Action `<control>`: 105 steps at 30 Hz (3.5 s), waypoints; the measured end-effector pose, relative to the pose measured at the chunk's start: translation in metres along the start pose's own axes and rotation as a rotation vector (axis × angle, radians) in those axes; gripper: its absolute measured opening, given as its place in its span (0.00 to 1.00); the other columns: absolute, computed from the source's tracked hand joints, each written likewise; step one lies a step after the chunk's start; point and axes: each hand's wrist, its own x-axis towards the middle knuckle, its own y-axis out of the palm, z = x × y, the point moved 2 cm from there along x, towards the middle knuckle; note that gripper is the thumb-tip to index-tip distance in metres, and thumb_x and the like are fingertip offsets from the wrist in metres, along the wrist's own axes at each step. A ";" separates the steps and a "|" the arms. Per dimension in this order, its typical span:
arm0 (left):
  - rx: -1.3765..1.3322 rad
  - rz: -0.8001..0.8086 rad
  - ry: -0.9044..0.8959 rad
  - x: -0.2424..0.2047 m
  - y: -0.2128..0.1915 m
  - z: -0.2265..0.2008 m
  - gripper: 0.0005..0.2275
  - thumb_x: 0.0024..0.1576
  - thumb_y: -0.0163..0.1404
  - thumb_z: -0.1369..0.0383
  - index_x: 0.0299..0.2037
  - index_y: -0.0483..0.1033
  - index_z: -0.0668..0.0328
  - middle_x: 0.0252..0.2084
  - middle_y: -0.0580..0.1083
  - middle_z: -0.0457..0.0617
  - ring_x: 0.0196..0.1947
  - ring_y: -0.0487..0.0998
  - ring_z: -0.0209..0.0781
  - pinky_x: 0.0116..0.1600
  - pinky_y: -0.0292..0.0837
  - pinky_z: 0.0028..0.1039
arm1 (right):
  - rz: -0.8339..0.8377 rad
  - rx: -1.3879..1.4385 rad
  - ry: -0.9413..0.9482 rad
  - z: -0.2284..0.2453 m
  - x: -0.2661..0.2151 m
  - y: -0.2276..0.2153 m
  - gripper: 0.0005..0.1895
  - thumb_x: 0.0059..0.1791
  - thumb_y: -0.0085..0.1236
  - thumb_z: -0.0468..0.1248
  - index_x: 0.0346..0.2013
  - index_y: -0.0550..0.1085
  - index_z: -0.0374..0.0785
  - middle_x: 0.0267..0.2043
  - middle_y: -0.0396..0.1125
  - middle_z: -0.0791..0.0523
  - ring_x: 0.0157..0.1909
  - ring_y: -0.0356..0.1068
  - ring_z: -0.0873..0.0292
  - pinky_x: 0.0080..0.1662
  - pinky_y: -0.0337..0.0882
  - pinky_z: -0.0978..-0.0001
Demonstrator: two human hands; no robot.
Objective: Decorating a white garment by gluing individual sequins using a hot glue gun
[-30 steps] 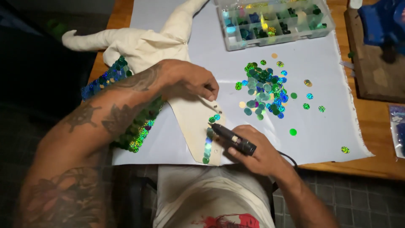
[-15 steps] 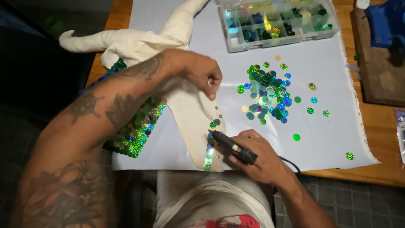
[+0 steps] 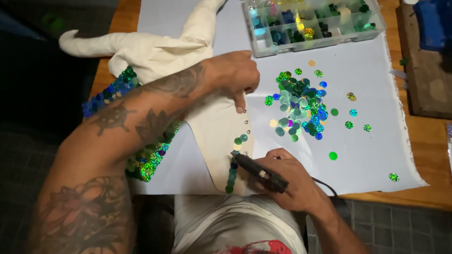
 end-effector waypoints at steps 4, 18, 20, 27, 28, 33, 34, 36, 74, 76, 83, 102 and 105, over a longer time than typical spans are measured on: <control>0.174 -0.384 0.127 -0.015 0.011 -0.012 0.24 0.39 0.65 0.40 0.31 0.77 0.48 0.30 0.77 0.44 0.38 0.74 0.49 0.49 0.57 0.37 | 0.020 0.003 0.001 -0.009 -0.003 0.002 0.15 0.52 0.51 0.47 0.48 0.75 0.43 0.35 0.73 0.65 0.34 0.68 0.57 0.52 0.66 0.64; -0.211 -0.757 0.004 -0.109 0.076 -0.122 0.11 0.58 0.45 0.71 0.45 0.79 0.59 0.47 0.75 0.51 0.52 0.73 0.51 0.51 0.68 0.39 | -0.424 0.482 0.133 -0.029 -0.021 0.002 0.21 0.55 0.46 0.45 0.46 0.74 0.28 0.41 0.78 0.44 0.43 0.81 0.47 0.51 0.77 0.54; -0.225 -0.767 -0.045 -0.111 0.086 -0.127 0.15 0.57 0.43 0.72 0.50 0.79 0.56 0.48 0.71 0.52 0.54 0.69 0.52 0.48 0.66 0.39 | -0.535 0.571 0.067 -0.034 -0.021 0.010 0.15 0.53 0.52 0.39 0.46 0.72 0.27 0.37 0.76 0.43 0.36 0.80 0.50 0.42 0.81 0.53; -0.125 -0.738 -0.126 -0.108 0.095 -0.137 0.19 0.57 0.43 0.74 0.57 0.77 0.52 0.47 0.68 0.51 0.52 0.67 0.52 0.46 0.63 0.38 | -0.596 0.590 0.074 -0.036 -0.023 0.007 0.12 0.53 0.53 0.36 0.44 0.72 0.27 0.35 0.76 0.43 0.31 0.80 0.50 0.37 0.82 0.55; -0.171 -0.717 -0.131 -0.108 0.095 -0.136 0.19 0.57 0.42 0.75 0.58 0.76 0.53 0.48 0.68 0.52 0.52 0.67 0.52 0.47 0.62 0.38 | -0.637 0.589 0.053 -0.046 -0.027 0.007 0.14 0.54 0.51 0.39 0.44 0.70 0.27 0.33 0.75 0.42 0.28 0.79 0.50 0.35 0.82 0.56; -0.282 -0.669 -0.116 -0.111 0.093 -0.133 0.24 0.57 0.38 0.78 0.62 0.74 0.50 0.47 0.68 0.53 0.52 0.68 0.53 0.47 0.63 0.39 | -0.781 0.592 0.034 -0.045 -0.026 0.001 0.14 0.56 0.46 0.39 0.44 0.68 0.27 0.28 0.71 0.42 0.19 0.73 0.52 0.27 0.79 0.63; -0.267 -0.661 -0.131 -0.109 0.094 -0.133 0.23 0.58 0.38 0.78 0.61 0.75 0.49 0.47 0.68 0.52 0.52 0.68 0.52 0.46 0.62 0.39 | -0.824 0.622 0.022 -0.045 -0.026 0.000 0.14 0.56 0.46 0.39 0.45 0.68 0.27 0.28 0.70 0.42 0.18 0.72 0.53 0.26 0.79 0.65; -0.252 -0.648 -0.135 -0.108 0.091 -0.136 0.23 0.58 0.37 0.78 0.61 0.75 0.49 0.47 0.68 0.52 0.51 0.68 0.51 0.46 0.62 0.38 | -0.878 0.649 0.015 -0.048 -0.031 -0.003 0.13 0.57 0.46 0.39 0.45 0.68 0.28 0.27 0.70 0.43 0.17 0.71 0.54 0.25 0.78 0.67; -0.491 -0.545 -0.185 0.065 -0.001 -0.150 0.04 0.52 0.61 0.66 0.36 0.85 0.49 0.36 0.73 0.51 0.44 0.78 0.58 0.49 0.75 0.49 | -1.065 0.470 0.112 -0.061 -0.058 -0.054 0.10 0.58 0.50 0.36 0.47 0.68 0.29 0.25 0.66 0.48 0.09 0.60 0.60 0.14 0.59 0.71; -0.485 -0.551 -0.184 0.080 0.011 -0.142 0.03 0.51 0.61 0.65 0.33 0.84 0.49 0.35 0.73 0.50 0.43 0.78 0.57 0.48 0.76 0.48 | -1.063 0.465 0.112 -0.062 -0.057 -0.056 0.10 0.58 0.50 0.35 0.47 0.68 0.28 0.25 0.67 0.47 0.09 0.60 0.59 0.13 0.59 0.71; -0.471 -0.481 -0.148 0.056 -0.010 -0.146 0.08 0.54 0.59 0.69 0.42 0.84 0.52 0.37 0.77 0.54 0.45 0.80 0.59 0.49 0.77 0.51 | -1.034 0.436 0.107 -0.056 -0.058 -0.056 0.11 0.58 0.49 0.34 0.48 0.69 0.26 0.25 0.67 0.47 0.09 0.61 0.59 0.13 0.59 0.71; -0.745 -0.649 -0.163 -0.001 -0.016 -0.125 0.06 0.52 0.61 0.67 0.38 0.83 0.51 0.37 0.81 0.52 0.45 0.82 0.58 0.52 0.76 0.48 | -1.003 0.411 0.152 -0.050 -0.058 -0.050 0.12 0.59 0.49 0.37 0.48 0.68 0.27 0.27 0.67 0.48 0.11 0.60 0.61 0.14 0.58 0.73; -0.740 -0.732 -0.181 -0.041 -0.010 -0.121 0.03 0.52 0.61 0.68 0.35 0.84 0.48 0.32 0.82 0.50 0.39 0.84 0.55 0.48 0.78 0.42 | -1.015 0.409 0.176 -0.063 -0.062 -0.050 0.11 0.59 0.49 0.36 0.48 0.69 0.27 0.27 0.67 0.47 0.10 0.61 0.59 0.14 0.58 0.72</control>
